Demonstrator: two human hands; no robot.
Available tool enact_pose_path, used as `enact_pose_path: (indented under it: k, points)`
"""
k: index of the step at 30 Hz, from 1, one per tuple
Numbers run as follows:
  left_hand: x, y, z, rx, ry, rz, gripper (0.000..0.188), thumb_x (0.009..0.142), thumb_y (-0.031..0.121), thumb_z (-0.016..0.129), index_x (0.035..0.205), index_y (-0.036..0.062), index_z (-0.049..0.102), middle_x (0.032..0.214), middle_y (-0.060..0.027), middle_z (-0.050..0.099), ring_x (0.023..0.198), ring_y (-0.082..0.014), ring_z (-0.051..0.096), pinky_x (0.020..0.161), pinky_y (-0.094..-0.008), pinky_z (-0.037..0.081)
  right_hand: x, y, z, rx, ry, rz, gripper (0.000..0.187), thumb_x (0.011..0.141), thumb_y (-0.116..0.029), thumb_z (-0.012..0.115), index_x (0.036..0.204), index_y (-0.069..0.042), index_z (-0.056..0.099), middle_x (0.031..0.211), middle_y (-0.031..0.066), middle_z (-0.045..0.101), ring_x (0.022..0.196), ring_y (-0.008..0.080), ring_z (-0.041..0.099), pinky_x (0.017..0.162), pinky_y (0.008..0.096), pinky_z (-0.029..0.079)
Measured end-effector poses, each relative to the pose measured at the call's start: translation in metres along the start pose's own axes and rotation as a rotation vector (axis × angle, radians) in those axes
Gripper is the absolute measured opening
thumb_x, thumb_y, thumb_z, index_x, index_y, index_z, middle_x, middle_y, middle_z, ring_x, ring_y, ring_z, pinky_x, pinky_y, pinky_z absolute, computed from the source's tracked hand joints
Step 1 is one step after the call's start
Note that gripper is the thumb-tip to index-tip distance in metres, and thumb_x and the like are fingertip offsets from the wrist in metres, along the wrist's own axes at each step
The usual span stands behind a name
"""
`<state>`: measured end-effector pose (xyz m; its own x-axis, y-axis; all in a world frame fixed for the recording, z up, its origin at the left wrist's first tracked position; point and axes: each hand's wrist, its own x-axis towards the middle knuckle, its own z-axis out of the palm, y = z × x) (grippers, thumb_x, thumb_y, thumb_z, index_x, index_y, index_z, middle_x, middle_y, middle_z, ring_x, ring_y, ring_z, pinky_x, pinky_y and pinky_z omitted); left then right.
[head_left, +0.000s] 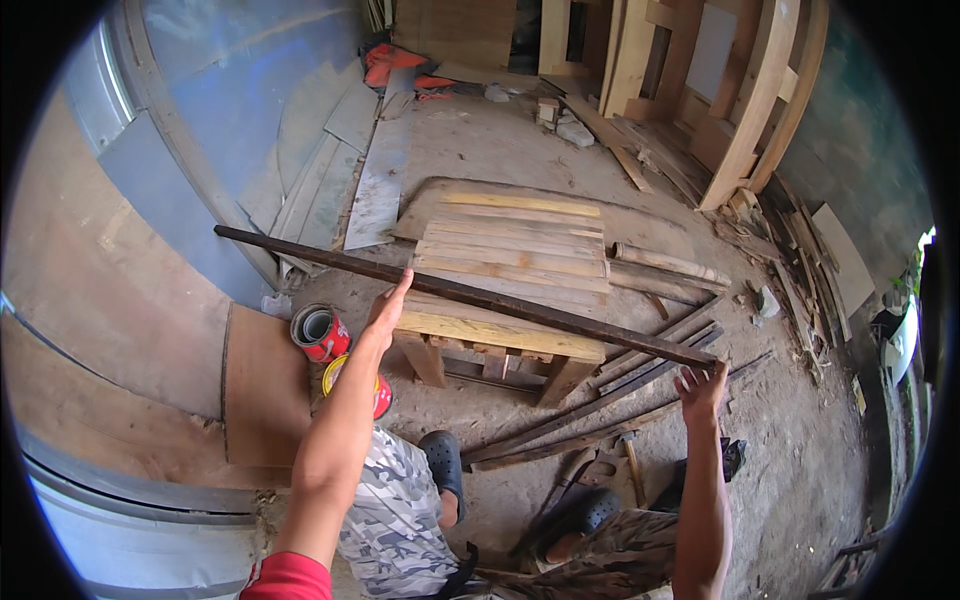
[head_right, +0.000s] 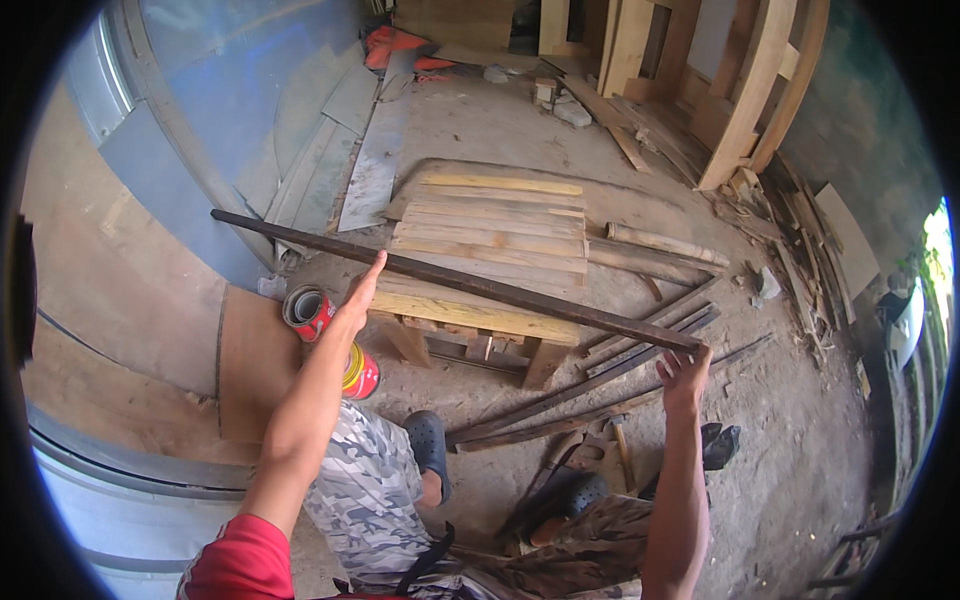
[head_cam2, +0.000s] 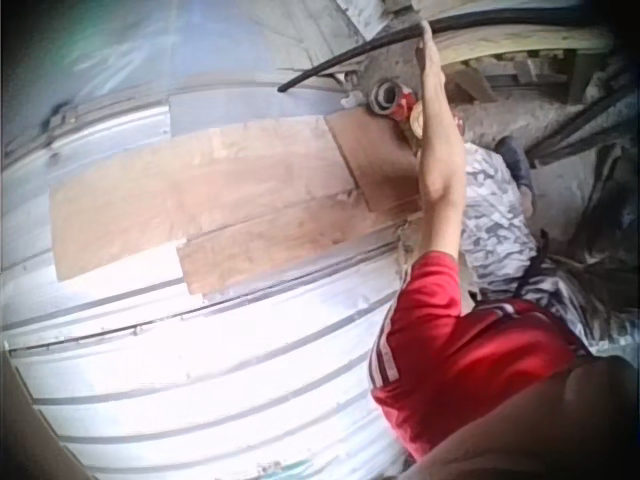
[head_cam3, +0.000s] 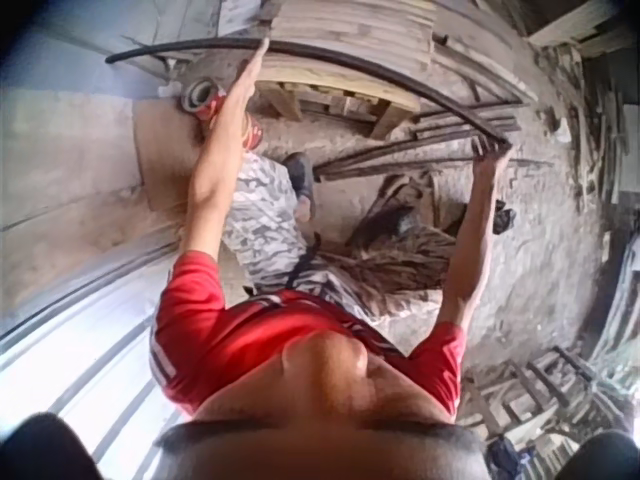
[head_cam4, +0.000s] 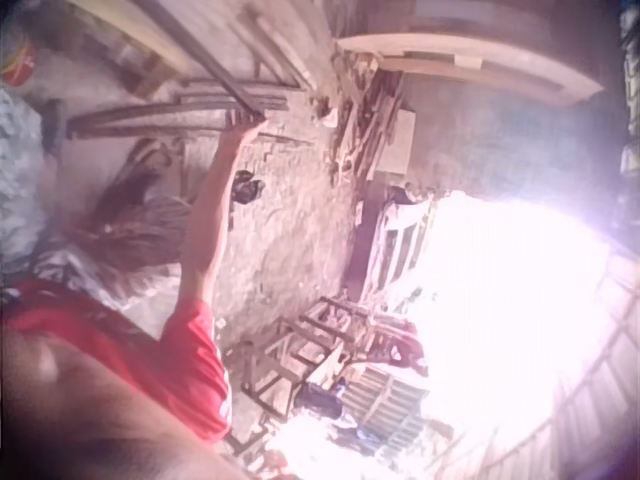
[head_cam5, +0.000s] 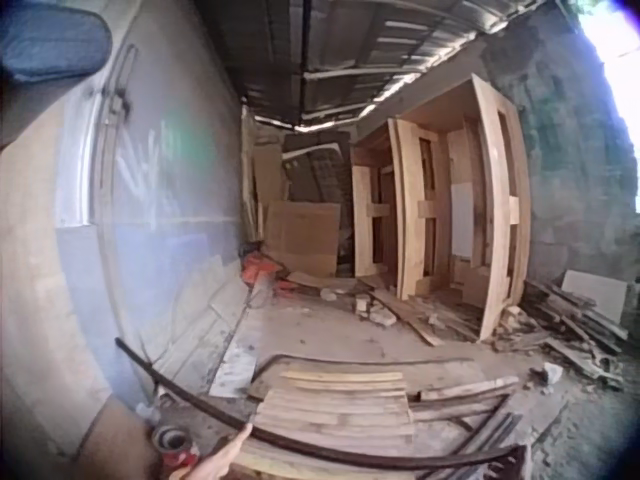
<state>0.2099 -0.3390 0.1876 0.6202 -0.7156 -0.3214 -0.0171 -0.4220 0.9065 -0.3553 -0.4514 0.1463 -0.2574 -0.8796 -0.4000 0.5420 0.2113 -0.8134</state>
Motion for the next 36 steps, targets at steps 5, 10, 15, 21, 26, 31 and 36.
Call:
enact_pose_path:
  k: [5,10,15,21,26,31,36]
  points:
    - [0.014,-0.005,0.013,0.023,-0.095,0.014,0.108,0.081,0.083,0.056,0.153,0.0046,0.039,0.159,-0.0176,0.037,0.148,-0.0308,0.031,0.119,-0.0484,0.024,0.012,0.005,0.002,0.027,-0.067,-0.029,0.048,0.091,-0.049,0.065,0.126,-0.017,0.053,0.118,0.0062,0.058,0.104,0.0243,0.057,0.087,0.0466,0.052]
    - [0.027,-0.016,-0.009,-0.099,-0.189,-0.083,0.108,0.08,0.077,0.061,0.158,0.0088,0.031,0.165,-0.0161,0.023,0.152,-0.0311,0.021,0.121,-0.0506,0.017,-0.007,0.022,0.055,0.057,-0.152,0.06,0.047,0.086,-0.052,0.071,0.116,-0.016,0.061,0.111,0.0042,0.059,0.108,0.0214,0.055,0.095,0.0444,0.047]
    - [0.023,-0.006,-0.005,-0.093,-0.235,-0.114,0.113,0.077,0.078,0.061,0.16,0.0095,0.025,0.165,-0.0177,0.022,0.151,-0.0324,0.021,0.121,-0.051,0.016,-0.019,0.042,0.083,-0.003,-0.369,0.159,0.088,0.087,-0.072,0.056,0.147,-0.008,0.045,0.149,0.0135,0.048,0.135,0.0284,0.042,0.112,0.0513,0.03]
    - [0.037,-0.021,-0.012,-0.304,-0.465,-0.143,0.105,0.078,0.078,0.062,0.154,0.0083,0.038,0.154,-0.0171,0.045,0.141,-0.0308,0.044,0.116,-0.0491,0.031,-0.031,0.062,0.101,-0.04,-0.479,0.145,0.096,0.086,-0.08,0.048,0.152,-0.011,0.039,0.153,0.0137,0.044,0.141,0.0315,0.036,0.114,0.0513,0.023]
    - [0.035,-0.02,-0.009,-0.33,-0.452,-0.151,0.103,0.074,0.076,0.067,0.147,0.0078,0.047,0.146,-0.0171,0.053,0.133,-0.0299,0.052,0.111,-0.048,0.037,-0.038,0.068,0.104,-0.094,-0.556,0.202,0.101,0.085,-0.085,0.042,0.156,-0.013,0.034,0.157,0.0158,0.038,0.145,0.0332,0.031,0.115,0.0506,0.021]
    - [0.042,-0.029,-0.01,-0.338,-0.35,-0.144,0.097,0.074,0.074,0.068,0.143,0.008,0.051,0.137,-0.0168,0.059,0.125,-0.03,0.058,0.108,-0.0481,0.041,-0.051,0.089,0.121,-0.263,-0.617,0.15,0.088,0.092,-0.068,0.046,0.157,-0.01,0.033,0.155,0.0156,0.041,0.138,0.028,0.041,0.114,0.0441,0.027]
    - [0.008,-0.008,0.006,-0.315,-0.318,-0.126,0.096,0.074,0.075,0.067,0.138,0.0059,0.055,0.133,-0.017,0.062,0.121,-0.0305,0.06,0.106,-0.0492,0.042,-0.037,0.08,0.122,-0.122,-0.67,0.156,0.075,0.096,-0.052,0.048,0.154,-0.005,0.038,0.155,0.0165,0.04,0.139,0.0298,0.041,0.117,0.0423,0.026]
